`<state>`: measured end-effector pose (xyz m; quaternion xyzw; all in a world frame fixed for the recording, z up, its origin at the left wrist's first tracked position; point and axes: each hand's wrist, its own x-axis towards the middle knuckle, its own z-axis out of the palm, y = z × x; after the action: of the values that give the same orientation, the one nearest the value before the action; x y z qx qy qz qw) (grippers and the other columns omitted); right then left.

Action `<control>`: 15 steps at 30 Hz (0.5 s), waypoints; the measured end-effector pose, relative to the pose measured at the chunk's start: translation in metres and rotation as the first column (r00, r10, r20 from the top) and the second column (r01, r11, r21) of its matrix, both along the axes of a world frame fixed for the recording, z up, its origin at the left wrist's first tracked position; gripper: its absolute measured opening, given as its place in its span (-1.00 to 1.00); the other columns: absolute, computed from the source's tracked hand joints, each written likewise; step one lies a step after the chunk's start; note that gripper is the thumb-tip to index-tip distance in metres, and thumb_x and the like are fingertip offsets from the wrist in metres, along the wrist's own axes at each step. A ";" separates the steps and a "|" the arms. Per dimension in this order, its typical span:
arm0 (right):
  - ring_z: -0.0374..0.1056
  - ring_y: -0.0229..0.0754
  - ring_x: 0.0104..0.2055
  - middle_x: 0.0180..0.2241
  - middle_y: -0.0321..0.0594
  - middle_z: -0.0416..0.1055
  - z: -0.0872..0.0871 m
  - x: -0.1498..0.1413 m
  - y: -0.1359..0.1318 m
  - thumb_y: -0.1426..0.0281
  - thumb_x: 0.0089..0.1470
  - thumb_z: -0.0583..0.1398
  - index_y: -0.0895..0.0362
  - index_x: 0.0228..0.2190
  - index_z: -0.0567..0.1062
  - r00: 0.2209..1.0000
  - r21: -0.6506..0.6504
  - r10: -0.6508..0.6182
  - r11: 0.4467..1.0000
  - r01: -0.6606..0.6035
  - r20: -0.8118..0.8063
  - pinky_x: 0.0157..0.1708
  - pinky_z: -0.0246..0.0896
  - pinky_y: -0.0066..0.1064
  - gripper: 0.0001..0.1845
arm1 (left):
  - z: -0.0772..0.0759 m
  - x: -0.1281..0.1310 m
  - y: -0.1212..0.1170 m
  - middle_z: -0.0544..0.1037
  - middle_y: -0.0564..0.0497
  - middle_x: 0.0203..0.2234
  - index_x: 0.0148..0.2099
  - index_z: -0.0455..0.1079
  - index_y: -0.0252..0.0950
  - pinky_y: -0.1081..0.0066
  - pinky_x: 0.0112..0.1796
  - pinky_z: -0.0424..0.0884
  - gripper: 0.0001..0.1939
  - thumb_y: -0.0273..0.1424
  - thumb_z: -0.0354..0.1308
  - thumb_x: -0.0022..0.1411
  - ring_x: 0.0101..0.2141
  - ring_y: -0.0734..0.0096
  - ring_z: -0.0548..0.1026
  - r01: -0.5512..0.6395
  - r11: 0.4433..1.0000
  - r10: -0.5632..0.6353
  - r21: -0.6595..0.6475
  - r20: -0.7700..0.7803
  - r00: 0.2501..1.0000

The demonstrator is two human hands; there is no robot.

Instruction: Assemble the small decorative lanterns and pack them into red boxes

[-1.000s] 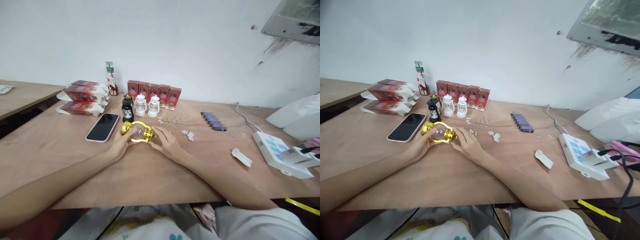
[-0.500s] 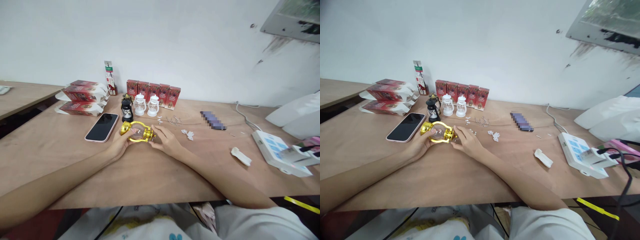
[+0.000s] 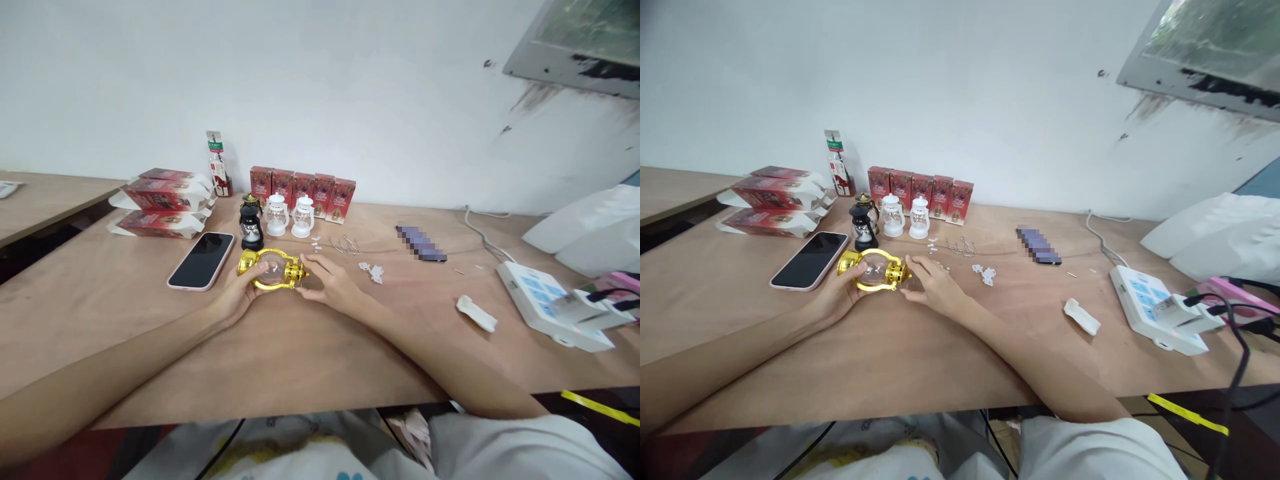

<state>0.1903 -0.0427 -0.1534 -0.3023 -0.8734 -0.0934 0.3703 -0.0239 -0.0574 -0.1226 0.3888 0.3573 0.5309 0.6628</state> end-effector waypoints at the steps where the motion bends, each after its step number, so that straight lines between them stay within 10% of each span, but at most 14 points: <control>1: 0.42 -0.07 -0.06 -0.07 0.01 0.40 0.000 0.000 0.000 0.28 0.11 0.20 0.17 0.15 0.21 1.000 -0.002 0.017 1.000 -0.017 -0.009 -0.08 0.39 -0.22 -0.39 | 0.000 0.000 0.000 0.61 -0.08 -0.29 -0.22 0.48 -0.36 0.31 -0.29 0.57 -0.68 -0.39 0.35 -0.08 -0.26 0.20 0.57 0.004 1.000 -0.004 -0.002 0.001 1.000; 15: 0.41 -0.06 -0.18 -0.21 -0.08 0.44 0.004 0.005 0.001 0.28 -0.02 0.29 0.17 -0.08 0.35 0.998 -0.139 -0.043 0.990 0.037 -0.038 -0.18 0.39 -0.19 -0.52 | -0.003 0.001 -0.002 0.55 -0.04 -0.19 -0.15 0.38 -0.30 0.29 -0.19 0.48 -0.52 -0.31 0.40 -0.14 -0.19 0.25 0.51 -0.047 0.994 0.058 0.097 -0.116 0.992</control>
<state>0.1949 -0.0417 -0.1491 -0.3466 -0.8636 -0.0339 0.3645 -0.0225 -0.0590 -0.1259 0.4410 0.3808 0.5403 0.6071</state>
